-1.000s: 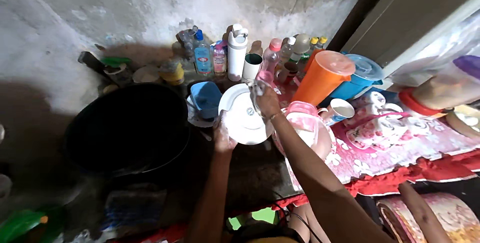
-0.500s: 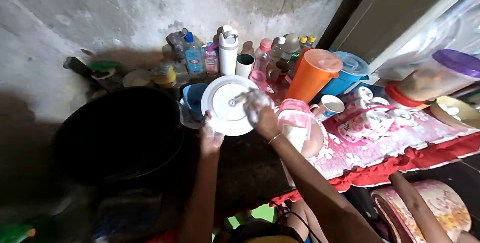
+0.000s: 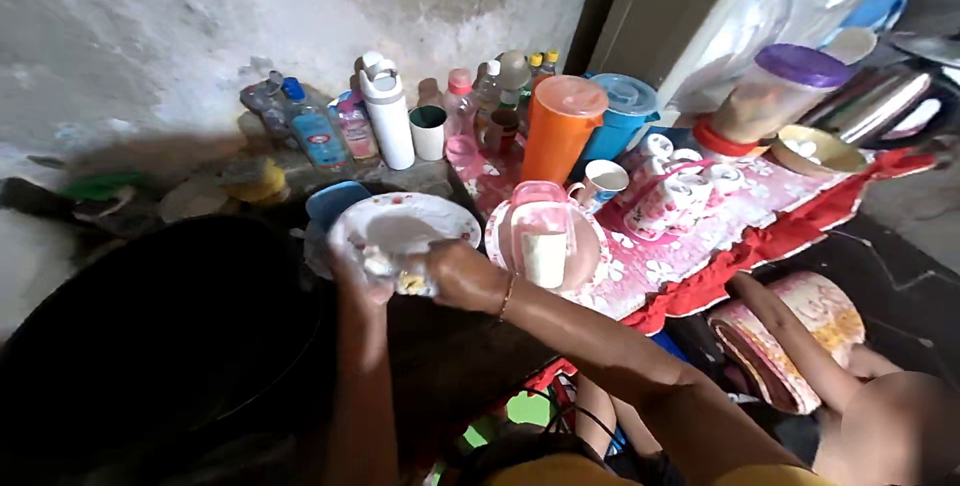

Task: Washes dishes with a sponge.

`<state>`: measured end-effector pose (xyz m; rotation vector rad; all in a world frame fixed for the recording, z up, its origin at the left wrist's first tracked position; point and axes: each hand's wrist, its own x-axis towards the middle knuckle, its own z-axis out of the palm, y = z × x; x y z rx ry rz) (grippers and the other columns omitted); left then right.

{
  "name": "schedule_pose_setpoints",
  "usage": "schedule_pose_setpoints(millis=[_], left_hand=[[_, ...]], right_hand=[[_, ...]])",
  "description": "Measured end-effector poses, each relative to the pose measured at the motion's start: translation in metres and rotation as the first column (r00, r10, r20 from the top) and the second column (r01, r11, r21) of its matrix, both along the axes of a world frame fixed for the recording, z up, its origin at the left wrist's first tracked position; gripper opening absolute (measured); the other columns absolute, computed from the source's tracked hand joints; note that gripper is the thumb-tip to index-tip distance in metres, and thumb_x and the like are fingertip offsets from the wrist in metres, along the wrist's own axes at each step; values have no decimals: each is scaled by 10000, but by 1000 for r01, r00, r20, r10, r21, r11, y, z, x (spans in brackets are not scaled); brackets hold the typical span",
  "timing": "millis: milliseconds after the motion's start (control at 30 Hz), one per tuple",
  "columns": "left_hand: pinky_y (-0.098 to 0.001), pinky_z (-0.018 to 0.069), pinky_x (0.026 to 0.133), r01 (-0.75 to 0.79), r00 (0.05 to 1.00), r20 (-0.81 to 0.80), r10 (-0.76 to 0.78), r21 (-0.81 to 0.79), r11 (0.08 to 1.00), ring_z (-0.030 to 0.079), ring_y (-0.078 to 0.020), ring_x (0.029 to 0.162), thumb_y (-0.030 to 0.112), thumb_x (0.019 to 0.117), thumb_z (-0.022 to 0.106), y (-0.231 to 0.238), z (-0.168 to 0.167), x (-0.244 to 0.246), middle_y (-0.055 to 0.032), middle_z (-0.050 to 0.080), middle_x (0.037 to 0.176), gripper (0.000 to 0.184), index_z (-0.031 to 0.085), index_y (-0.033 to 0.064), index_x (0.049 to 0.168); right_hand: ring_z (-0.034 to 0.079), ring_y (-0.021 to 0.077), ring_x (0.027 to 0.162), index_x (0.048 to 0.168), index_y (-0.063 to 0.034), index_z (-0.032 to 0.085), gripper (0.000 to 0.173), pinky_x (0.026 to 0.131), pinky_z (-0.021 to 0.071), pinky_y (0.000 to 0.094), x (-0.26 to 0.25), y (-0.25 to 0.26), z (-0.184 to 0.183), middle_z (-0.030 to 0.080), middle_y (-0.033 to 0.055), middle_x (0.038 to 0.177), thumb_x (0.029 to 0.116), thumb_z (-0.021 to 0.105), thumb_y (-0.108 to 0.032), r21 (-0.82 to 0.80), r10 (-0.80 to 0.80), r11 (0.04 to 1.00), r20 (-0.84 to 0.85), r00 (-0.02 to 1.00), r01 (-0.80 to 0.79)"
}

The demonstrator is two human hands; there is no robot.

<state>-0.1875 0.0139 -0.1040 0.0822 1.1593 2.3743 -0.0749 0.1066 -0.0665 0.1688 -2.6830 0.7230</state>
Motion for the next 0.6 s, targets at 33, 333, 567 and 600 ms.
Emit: schedule_pose_setpoints(millis=[33, 333, 567, 600], left_hand=[[-248, 576, 595, 17, 999, 34, -16, -46, 999, 657, -58, 676, 306, 1110, 174, -2, 0, 8, 38, 646, 760, 406, 539, 160, 1011], [-317, 597, 758, -83, 996, -3, 85, -236, 968, 674, -113, 847, 74, 1067, 424, 9, -18, 13, -42, 641, 973, 195, 506, 50, 1241], [-356, 532, 931, -110, 950, -306, -58, -505, 856, 608, -149, 1096, 30, 1034, 535, 32, 7, 7, -161, 560, 1334, 469, 414, 7, 1487], [-376, 516, 971, -95, 934, -340, -108, -529, 843, 597, -175, 1147, 28, 1036, 535, 39, 7, 9, -183, 546, 1376, 480, 409, 2, 1498]], right_hand=[[723, 434, 945, 1133, 80, 732, 355, 872, 561, 559, -1, 0, -3, 735, 272, 994, 779, 752, 66, 35, 31, 999, 37, 999, -32], [651, 440, 1158, 1261, 31, 688, 365, 1028, 490, 570, 40, 71, -9, 694, 273, 1189, 897, 685, 14, 83, -184, 983, 355, 916, 165], [628, 442, 1146, 1303, 27, 616, 337, 996, 481, 589, 73, 128, -13, 635, 281, 1231, 986, 638, -87, 109, -507, 809, 626, 593, 577], [641, 446, 1114, 1296, 21, 621, 331, 972, 491, 596, 75, 131, -14, 649, 283, 1200, 979, 641, -74, 86, -510, 800, 618, 598, 594]])
